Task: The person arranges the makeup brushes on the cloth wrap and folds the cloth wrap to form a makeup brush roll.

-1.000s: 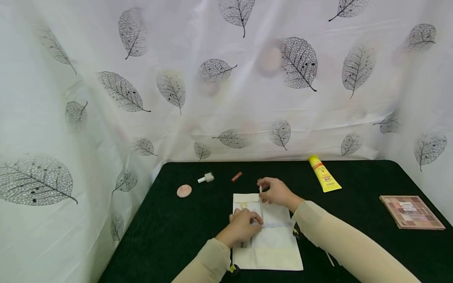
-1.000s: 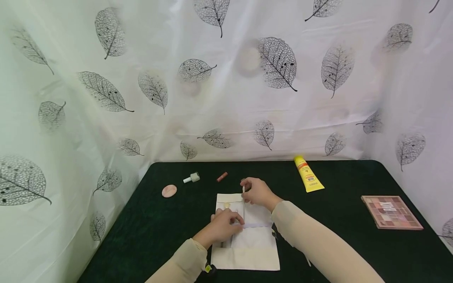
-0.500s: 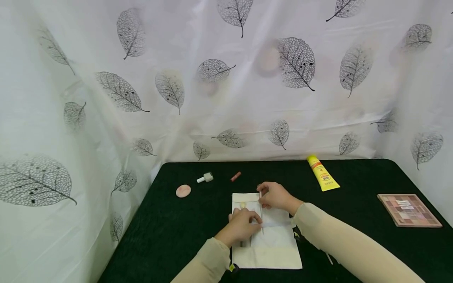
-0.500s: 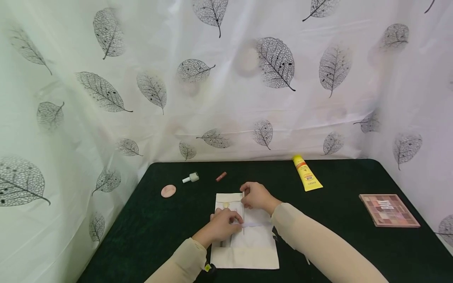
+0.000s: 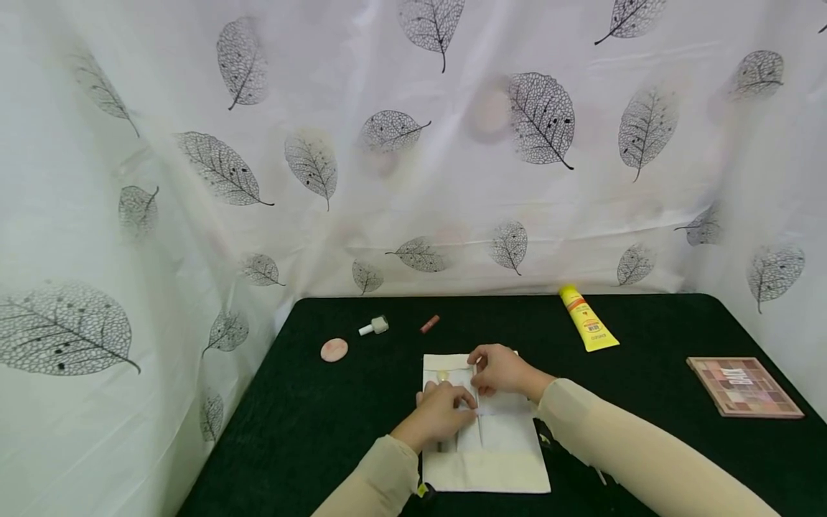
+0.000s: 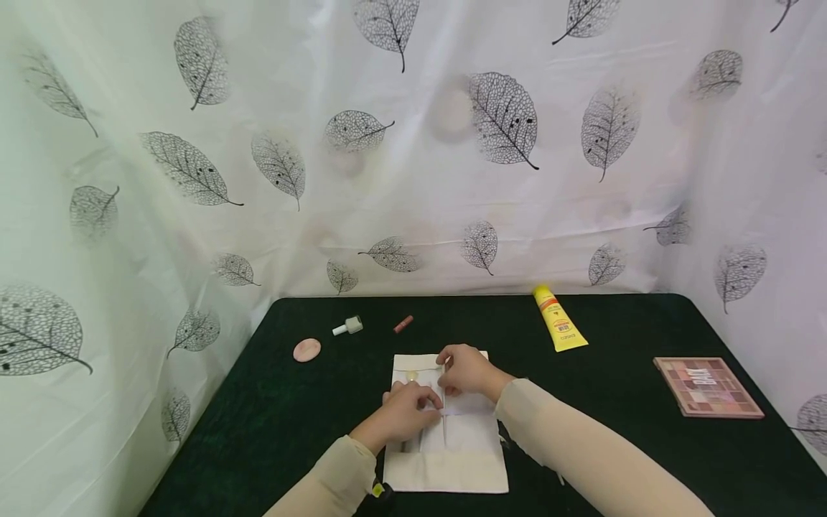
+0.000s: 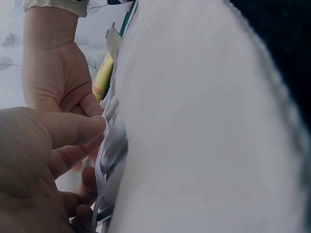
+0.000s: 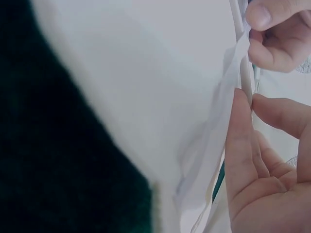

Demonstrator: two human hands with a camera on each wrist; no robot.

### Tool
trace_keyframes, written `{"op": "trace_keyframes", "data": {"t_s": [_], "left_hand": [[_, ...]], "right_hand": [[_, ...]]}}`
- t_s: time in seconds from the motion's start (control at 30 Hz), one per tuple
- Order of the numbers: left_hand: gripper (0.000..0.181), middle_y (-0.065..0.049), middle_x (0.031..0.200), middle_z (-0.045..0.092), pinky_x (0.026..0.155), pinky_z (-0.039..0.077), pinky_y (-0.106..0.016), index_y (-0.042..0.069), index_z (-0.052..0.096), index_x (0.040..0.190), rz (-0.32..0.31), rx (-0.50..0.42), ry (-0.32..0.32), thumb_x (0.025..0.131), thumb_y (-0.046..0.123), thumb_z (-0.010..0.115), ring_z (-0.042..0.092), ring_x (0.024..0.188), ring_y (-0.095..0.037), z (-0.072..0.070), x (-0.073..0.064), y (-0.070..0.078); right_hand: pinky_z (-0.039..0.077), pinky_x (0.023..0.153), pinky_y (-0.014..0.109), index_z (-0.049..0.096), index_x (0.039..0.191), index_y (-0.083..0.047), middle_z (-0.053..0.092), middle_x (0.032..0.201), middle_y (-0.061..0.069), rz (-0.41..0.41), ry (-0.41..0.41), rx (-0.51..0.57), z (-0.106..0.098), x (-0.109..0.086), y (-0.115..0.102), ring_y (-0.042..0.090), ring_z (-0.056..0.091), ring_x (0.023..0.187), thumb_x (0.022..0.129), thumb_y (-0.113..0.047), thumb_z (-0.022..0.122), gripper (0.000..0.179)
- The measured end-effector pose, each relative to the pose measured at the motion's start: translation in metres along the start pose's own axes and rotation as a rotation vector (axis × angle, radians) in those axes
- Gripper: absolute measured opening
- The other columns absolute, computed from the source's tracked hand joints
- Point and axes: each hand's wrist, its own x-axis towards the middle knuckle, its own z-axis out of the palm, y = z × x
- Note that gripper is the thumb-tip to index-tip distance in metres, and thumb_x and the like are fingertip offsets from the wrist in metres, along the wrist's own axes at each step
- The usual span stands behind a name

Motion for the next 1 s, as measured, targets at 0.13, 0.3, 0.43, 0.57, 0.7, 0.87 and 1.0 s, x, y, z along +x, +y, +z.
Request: {"op": "trace_keyframes", "data": {"t_s": [0.13, 0.3, 0.43, 0.57, 0.7, 0.87, 1.0], "left_hand": [[0.005, 0.004, 0.092, 0.053, 0.08, 0.03, -0.046, 0.031, 0.07, 0.091, -0.003, -0.004, 0.003, 0.091, 0.035, 0.074, 0.04, 0.094, -0.022, 0.0, 0.0, 0.0], [0.005, 0.003, 0.094, 0.053, 0.081, 0.03, -0.047, 0.03, 0.071, 0.091, -0.007, -0.014, 0.001, 0.091, 0.034, 0.074, 0.039, 0.095, -0.022, -0.001, 0.0, 0.0], [0.005, 0.003, 0.095, 0.053, 0.081, 0.03, -0.046, 0.03, 0.071, 0.091, -0.006, -0.017, -0.002, 0.091, 0.033, 0.074, 0.04, 0.095, -0.022, -0.001, -0.001, 0.001], [0.004, 0.003, 0.094, 0.053, 0.08, 0.03, -0.046, 0.03, 0.07, 0.091, -0.001, -0.015, -0.002, 0.091, 0.032, 0.074, 0.04, 0.095, -0.022, -0.001, -0.001, 0.002], [0.005, 0.003, 0.093, 0.053, 0.081, 0.029, -0.047, 0.029, 0.071, 0.09, 0.004, -0.012, 0.003, 0.091, 0.032, 0.074, 0.04, 0.094, -0.022, -0.001, -0.001, 0.002], [0.005, 0.002, 0.092, 0.053, 0.08, 0.029, -0.047, 0.028, 0.071, 0.089, -0.005, -0.019, 0.002, 0.091, 0.033, 0.074, 0.039, 0.094, -0.022, -0.001, -0.002, 0.003], [0.006, 0.003, 0.092, 0.053, 0.081, 0.028, -0.048, 0.027, 0.072, 0.089, 0.0, -0.021, 0.004, 0.091, 0.033, 0.073, 0.04, 0.094, -0.022, -0.003, -0.002, 0.004]], "right_hand": [[0.057, 0.063, 0.031, 0.065, 0.114, -0.005, 0.061, 0.087, 0.008, 0.003, -0.019, -0.014, 0.002, -0.003, -0.001, 0.019, 0.065, 0.065, 0.088, -0.003, 0.074, 0.028], [0.057, 0.064, 0.031, 0.064, 0.116, -0.005, 0.061, 0.088, 0.008, 0.014, -0.05, -0.033, 0.004, -0.007, -0.002, 0.019, 0.065, 0.068, 0.088, -0.002, 0.074, 0.03], [0.057, 0.066, 0.031, 0.065, 0.117, -0.005, 0.061, 0.088, 0.008, 0.027, -0.068, -0.053, 0.004, -0.01, -0.003, 0.019, 0.065, 0.069, 0.087, -0.002, 0.074, 0.032], [0.057, 0.066, 0.031, 0.066, 0.117, -0.005, 0.061, 0.086, 0.008, 0.036, -0.074, -0.067, 0.006, -0.012, -0.003, 0.018, 0.065, 0.069, 0.086, -0.001, 0.074, 0.032], [0.057, 0.066, 0.031, 0.068, 0.113, -0.004, 0.063, 0.084, 0.007, 0.035, -0.068, -0.072, 0.008, -0.014, -0.004, 0.017, 0.065, 0.069, 0.086, -0.001, 0.074, 0.028], [0.056, 0.066, 0.031, 0.072, 0.106, -0.006, 0.065, 0.083, 0.004, 0.018, -0.051, -0.108, 0.009, -0.017, -0.006, 0.016, 0.064, 0.07, 0.085, -0.002, 0.076, 0.022], [0.052, 0.066, 0.031, 0.076, 0.1, -0.009, 0.066, 0.083, 0.0, -0.028, -0.029, -0.191, 0.007, -0.018, -0.006, 0.016, 0.06, 0.073, 0.083, -0.004, 0.078, 0.018]]}}
